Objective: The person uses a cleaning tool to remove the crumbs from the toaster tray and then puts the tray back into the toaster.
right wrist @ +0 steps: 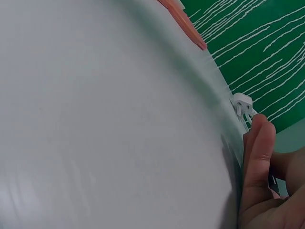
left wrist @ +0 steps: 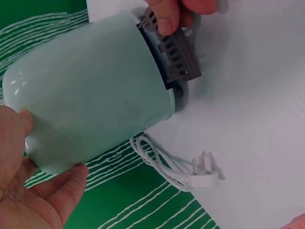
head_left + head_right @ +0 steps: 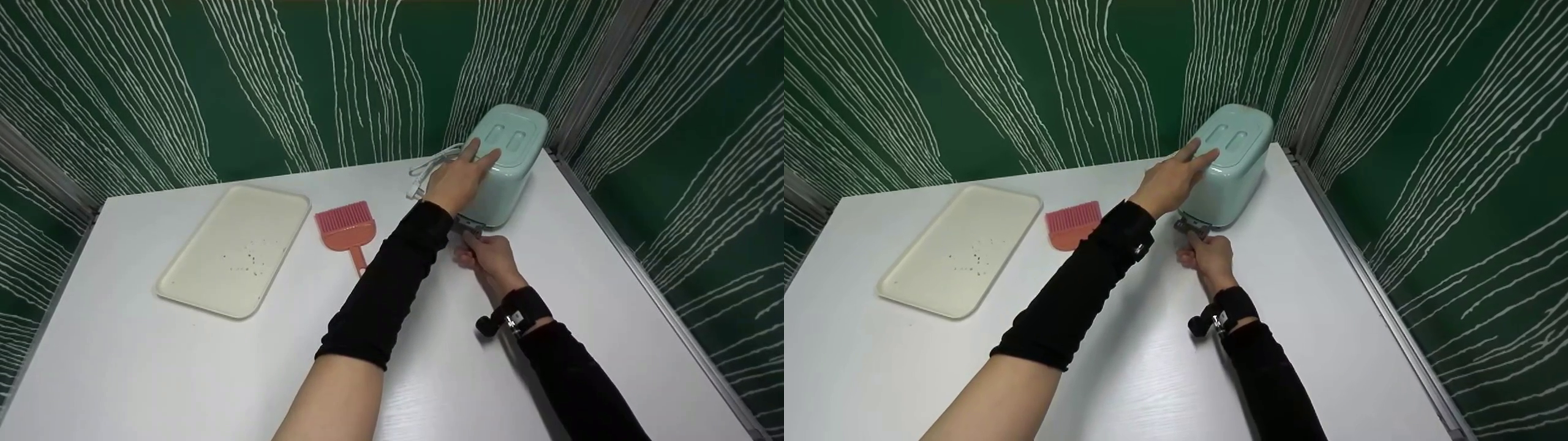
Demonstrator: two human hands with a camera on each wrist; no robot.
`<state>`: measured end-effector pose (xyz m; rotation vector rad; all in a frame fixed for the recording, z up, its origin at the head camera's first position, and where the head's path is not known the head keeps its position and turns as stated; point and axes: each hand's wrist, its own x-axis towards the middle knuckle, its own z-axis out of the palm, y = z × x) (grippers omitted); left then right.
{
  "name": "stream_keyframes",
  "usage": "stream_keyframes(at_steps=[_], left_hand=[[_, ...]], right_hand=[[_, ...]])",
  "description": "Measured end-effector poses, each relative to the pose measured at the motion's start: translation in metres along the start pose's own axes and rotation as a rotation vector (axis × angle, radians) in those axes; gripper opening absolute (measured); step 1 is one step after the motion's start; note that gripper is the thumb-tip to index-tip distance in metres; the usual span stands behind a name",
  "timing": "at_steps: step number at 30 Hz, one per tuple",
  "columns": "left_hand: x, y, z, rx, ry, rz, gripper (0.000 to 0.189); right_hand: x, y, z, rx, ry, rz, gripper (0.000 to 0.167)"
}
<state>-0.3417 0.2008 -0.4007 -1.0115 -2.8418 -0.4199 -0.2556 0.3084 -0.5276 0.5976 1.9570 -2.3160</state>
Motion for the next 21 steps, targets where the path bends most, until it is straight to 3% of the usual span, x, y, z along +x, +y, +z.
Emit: stream_keyframes(at_steps=[8,17,21], left_hand=[[-0.0012,-0.0001,-0.0002,-0.011,-0.004,-0.005,0.049],[-0.0007,0.0001,-0.0003,-0.025,-0.018,-0.01,0.05],[-0.0001,-0.0006,0.0,-0.026,-0.019,-0.007,0.05]], right_hand=[[-0.0006,-0.0052,0.0014,-0.004,0.017,0.016,0.034],[0.0026,-0.0081,0.0042,0.092,-0.003,0.031,0.028],[0.0045,-0.0107,0.0038,0.068,0.003,0.036,0.032]])
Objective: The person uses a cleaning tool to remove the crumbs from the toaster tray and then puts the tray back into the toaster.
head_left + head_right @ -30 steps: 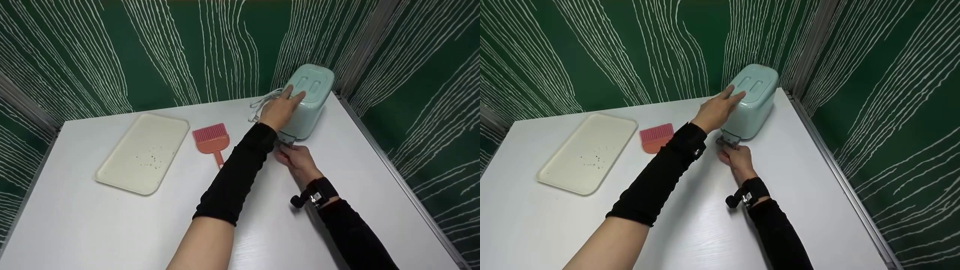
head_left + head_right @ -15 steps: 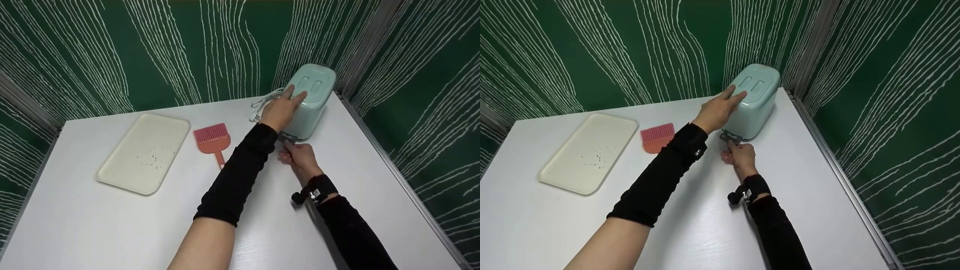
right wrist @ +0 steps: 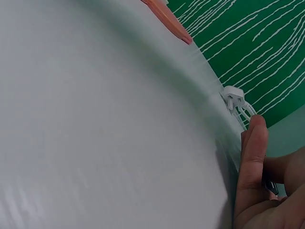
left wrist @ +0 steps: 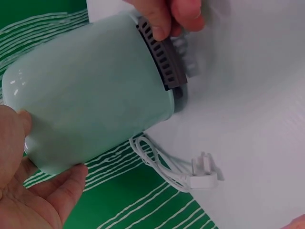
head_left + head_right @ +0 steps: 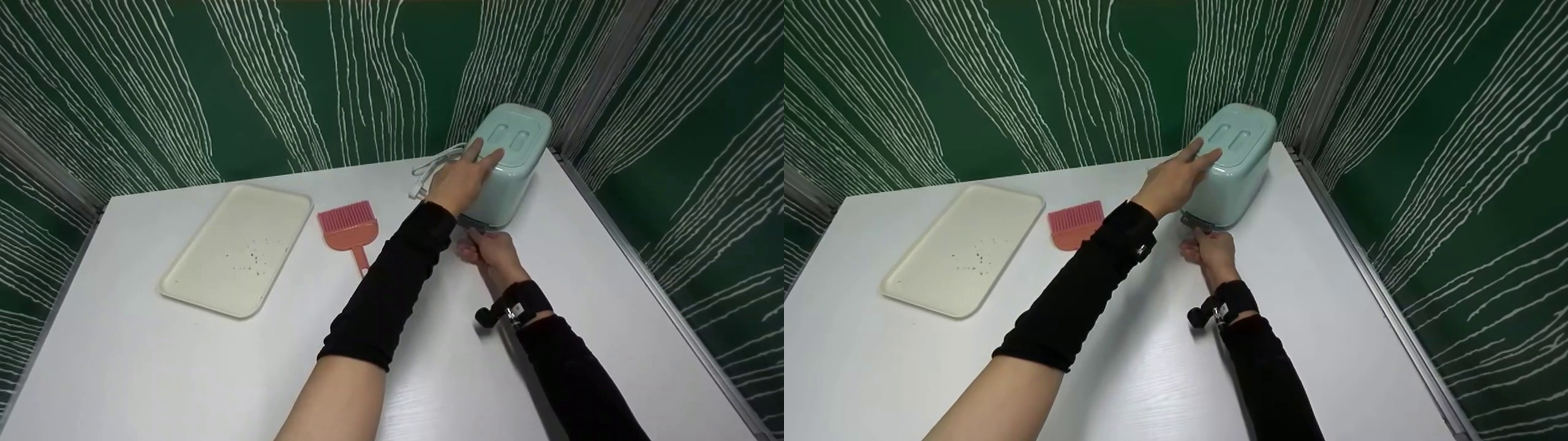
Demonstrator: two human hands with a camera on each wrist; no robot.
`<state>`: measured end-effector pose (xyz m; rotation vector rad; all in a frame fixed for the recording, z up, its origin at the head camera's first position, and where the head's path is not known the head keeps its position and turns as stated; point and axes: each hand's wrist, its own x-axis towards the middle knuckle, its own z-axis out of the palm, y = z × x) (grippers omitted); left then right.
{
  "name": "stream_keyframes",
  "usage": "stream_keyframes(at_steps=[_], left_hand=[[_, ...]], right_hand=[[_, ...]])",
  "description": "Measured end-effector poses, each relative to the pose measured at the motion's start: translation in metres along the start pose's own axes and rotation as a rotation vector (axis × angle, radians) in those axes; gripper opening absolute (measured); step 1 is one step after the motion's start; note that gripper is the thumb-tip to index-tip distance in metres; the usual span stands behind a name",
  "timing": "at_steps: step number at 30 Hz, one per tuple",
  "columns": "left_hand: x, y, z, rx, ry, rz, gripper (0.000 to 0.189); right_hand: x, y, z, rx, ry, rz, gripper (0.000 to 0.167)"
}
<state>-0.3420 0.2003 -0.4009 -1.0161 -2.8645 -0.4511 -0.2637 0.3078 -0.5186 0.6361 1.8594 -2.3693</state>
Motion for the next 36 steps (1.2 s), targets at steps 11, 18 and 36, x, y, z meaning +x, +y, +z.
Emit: stream_keyframes(at_steps=[11,18,36], left_hand=[[0.002,0.0,0.0,0.005,-0.026,-0.019,0.05],[0.0,0.001,0.0,0.015,-0.011,-0.005,0.05],[0.0,-0.002,0.003,0.053,0.005,0.015,0.049]], right_hand=[[0.006,-0.001,0.003,0.037,0.026,0.016,0.028],[0.005,-0.002,0.007,0.101,0.046,0.016,0.018],[0.015,0.001,0.016,0.105,0.138,-0.032,0.025]])
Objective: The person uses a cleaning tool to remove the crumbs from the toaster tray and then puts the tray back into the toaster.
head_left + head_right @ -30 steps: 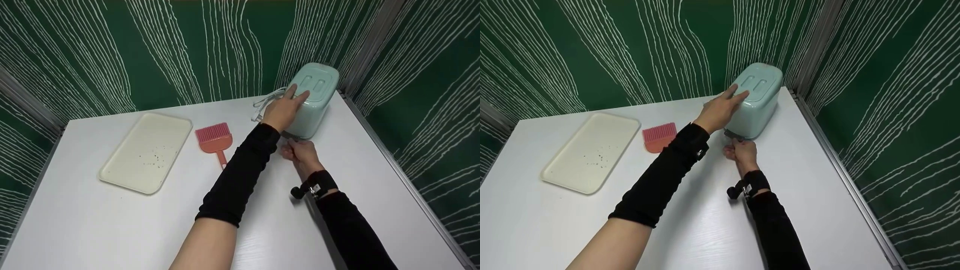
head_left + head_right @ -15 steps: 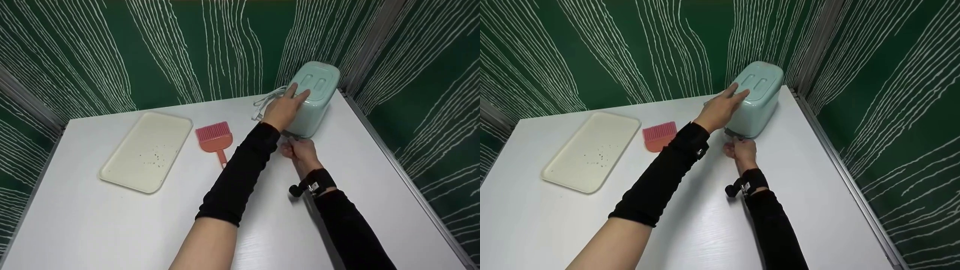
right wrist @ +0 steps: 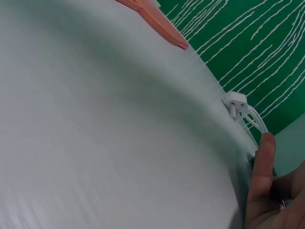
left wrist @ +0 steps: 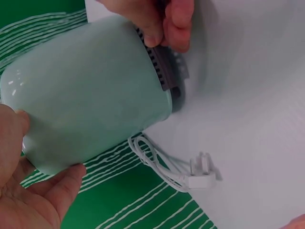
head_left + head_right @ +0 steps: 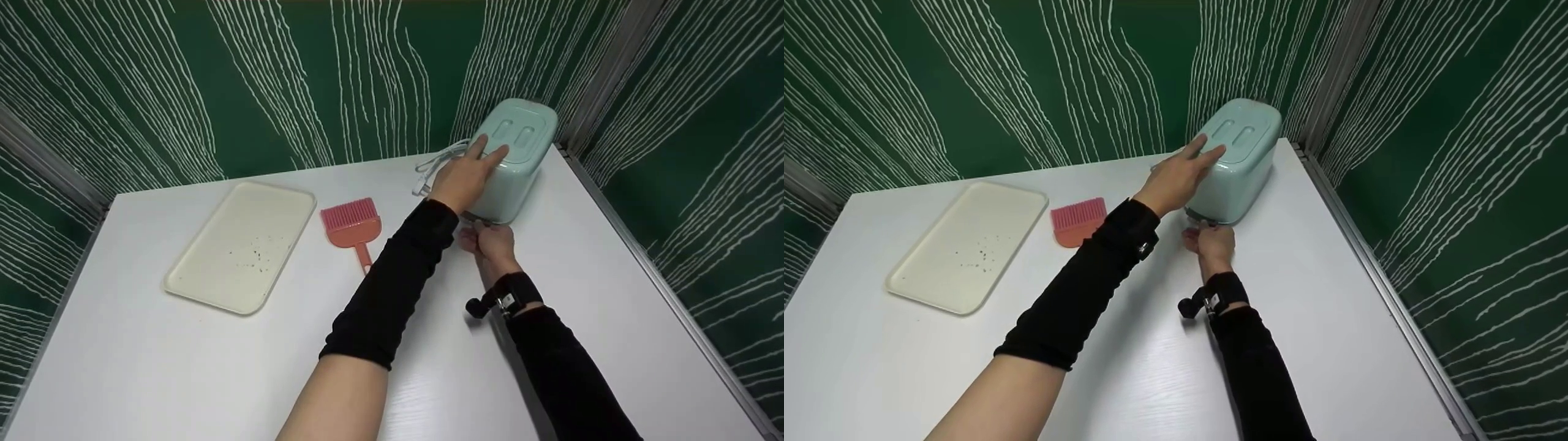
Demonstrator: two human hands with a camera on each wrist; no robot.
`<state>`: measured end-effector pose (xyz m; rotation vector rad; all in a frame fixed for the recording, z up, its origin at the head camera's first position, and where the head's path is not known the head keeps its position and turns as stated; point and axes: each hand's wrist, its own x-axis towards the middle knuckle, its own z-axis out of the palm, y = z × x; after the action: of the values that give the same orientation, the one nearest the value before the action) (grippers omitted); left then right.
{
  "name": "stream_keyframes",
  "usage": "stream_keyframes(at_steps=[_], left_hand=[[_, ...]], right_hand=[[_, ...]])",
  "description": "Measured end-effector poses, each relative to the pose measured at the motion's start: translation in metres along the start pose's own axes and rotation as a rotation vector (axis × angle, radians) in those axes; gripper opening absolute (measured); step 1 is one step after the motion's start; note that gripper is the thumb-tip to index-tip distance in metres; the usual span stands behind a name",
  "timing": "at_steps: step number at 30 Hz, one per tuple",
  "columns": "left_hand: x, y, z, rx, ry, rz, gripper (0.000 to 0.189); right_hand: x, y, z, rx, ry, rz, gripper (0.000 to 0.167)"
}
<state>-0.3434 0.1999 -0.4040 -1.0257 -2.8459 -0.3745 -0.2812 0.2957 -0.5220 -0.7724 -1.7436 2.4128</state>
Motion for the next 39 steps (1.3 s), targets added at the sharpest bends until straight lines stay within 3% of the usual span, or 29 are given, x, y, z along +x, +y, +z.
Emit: stream_keyframes(at_steps=[5,12,23,29,39], left_hand=[[0.0,-0.001,-0.002,-0.007,-0.015,-0.007,0.05],[-0.001,0.0,0.0,-0.01,-0.02,-0.001,0.05],[-0.004,-0.005,-0.003,-0.009,-0.025,0.001,0.051],[-0.007,-0.004,-0.004,-0.035,-0.009,0.012,0.05],[-0.003,0.005,0.001,-0.039,-0.022,0.007,0.052]], right_hand=[[0.002,0.003,0.006,0.04,0.05,-0.004,0.028],[0.005,0.003,0.006,0.013,0.124,-0.024,0.031],[0.003,0.003,0.02,0.145,0.137,0.001,0.033],[0.001,0.003,0.022,0.149,0.163,0.023,0.034],[0.004,0.002,0.009,0.137,0.153,0.014,0.021]])
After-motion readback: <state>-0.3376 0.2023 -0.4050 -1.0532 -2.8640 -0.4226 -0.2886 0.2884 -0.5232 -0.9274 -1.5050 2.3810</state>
